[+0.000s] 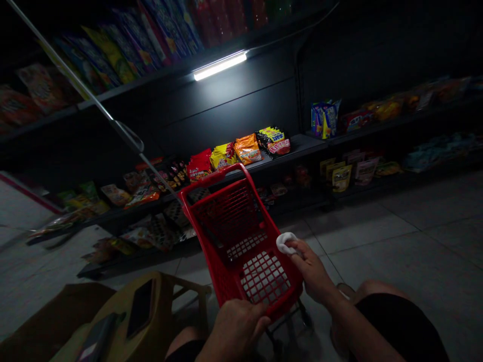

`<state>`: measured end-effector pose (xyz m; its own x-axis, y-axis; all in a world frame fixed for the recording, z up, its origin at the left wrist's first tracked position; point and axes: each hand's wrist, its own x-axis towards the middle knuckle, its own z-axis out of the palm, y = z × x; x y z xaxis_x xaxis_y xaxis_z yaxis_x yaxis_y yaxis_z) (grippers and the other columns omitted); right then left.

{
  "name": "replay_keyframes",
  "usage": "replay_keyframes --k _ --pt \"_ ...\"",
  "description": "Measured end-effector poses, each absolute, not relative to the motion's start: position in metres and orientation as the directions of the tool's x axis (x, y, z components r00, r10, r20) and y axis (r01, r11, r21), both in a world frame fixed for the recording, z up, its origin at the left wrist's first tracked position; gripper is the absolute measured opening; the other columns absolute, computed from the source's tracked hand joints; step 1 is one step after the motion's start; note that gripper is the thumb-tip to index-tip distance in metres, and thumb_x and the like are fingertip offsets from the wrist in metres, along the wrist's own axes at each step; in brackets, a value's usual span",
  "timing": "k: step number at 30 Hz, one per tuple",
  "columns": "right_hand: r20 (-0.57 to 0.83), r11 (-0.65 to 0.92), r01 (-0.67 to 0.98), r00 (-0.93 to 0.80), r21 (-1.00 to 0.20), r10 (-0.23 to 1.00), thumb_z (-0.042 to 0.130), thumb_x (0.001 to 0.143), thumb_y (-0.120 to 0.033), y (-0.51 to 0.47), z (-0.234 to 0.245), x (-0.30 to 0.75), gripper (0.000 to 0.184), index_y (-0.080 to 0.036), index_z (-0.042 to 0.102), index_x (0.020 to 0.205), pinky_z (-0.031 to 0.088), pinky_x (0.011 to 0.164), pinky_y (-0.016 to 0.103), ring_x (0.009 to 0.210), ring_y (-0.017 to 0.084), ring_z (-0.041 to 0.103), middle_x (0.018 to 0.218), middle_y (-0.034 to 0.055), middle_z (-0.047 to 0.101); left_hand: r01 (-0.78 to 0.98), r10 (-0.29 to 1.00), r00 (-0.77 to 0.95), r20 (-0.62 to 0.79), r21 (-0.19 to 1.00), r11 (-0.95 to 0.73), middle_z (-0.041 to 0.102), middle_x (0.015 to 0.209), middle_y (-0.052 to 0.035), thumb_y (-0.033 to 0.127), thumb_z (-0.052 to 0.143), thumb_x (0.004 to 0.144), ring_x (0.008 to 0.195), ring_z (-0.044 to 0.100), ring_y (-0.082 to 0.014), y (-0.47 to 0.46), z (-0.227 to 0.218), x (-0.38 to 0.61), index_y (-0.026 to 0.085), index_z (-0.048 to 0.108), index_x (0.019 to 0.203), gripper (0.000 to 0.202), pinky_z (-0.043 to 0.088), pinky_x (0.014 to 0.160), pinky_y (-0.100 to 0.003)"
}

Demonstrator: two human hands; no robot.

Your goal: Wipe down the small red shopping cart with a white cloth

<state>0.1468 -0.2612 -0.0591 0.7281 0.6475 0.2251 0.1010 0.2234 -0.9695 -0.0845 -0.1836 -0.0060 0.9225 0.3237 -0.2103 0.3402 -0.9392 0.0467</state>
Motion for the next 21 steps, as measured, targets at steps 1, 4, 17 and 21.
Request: replay_keyframes --k 1,4,17,21 --pt "0.283 0.198 0.202 0.670 -0.959 0.686 0.058 0.081 -0.030 -0.260 -0.054 0.149 0.025 -0.023 0.072 0.100 0.047 0.100 0.040 0.117 0.026 0.059 0.122 0.0069 0.066 0.329 0.313 0.927 -0.205 0.046 -0.943 0.075 0.086 -0.0036 0.037 0.046 0.097 0.079 0.071 -0.0208 -0.183 -0.008 -0.089 0.026 0.066 0.100 0.024 0.051 0.070 -0.027" --pt "0.397 0.122 0.475 0.536 -0.871 0.745 0.052 0.082 -0.022 -0.267 -0.050 0.139 0.028 -0.024 0.071 0.103 0.042 0.106 0.045 0.123 0.026 0.054 0.129 0.0072 0.062 0.279 0.267 0.949 -0.171 0.055 -0.959 0.074 0.082 -0.0034 0.037 0.047 0.097 0.075 0.070 -0.0184 -0.175 -0.011 -0.102 0.026 0.067 0.101 0.024 0.050 0.070 -0.025" --pt "0.438 0.143 0.874 0.086 -0.464 0.895 0.052 0.084 -0.009 -0.251 -0.014 0.153 0.026 -0.025 0.069 0.097 0.045 0.094 0.036 0.104 0.021 0.057 0.124 0.0017 0.066 0.034 0.021 0.998 -0.066 0.202 -0.979 0.071 0.076 -0.0019 0.043 0.029 0.101 0.070 0.065 -0.0141 -0.134 0.002 -0.141 0.029 0.068 0.114 0.043 0.048 0.073 -0.023" --pt "0.483 0.085 0.877 0.177 -0.473 0.858 0.051 0.085 -0.014 -0.205 -0.001 0.186 0.023 -0.024 0.070 0.093 0.042 0.093 0.036 0.099 0.020 0.057 0.119 0.0031 0.067 0.046 0.042 0.999 -0.023 0.190 -0.981 0.074 0.082 -0.0014 0.046 0.031 0.100 0.077 0.068 -0.0147 -0.116 0.002 -0.136 0.032 0.072 0.107 0.044 0.048 0.079 -0.025"
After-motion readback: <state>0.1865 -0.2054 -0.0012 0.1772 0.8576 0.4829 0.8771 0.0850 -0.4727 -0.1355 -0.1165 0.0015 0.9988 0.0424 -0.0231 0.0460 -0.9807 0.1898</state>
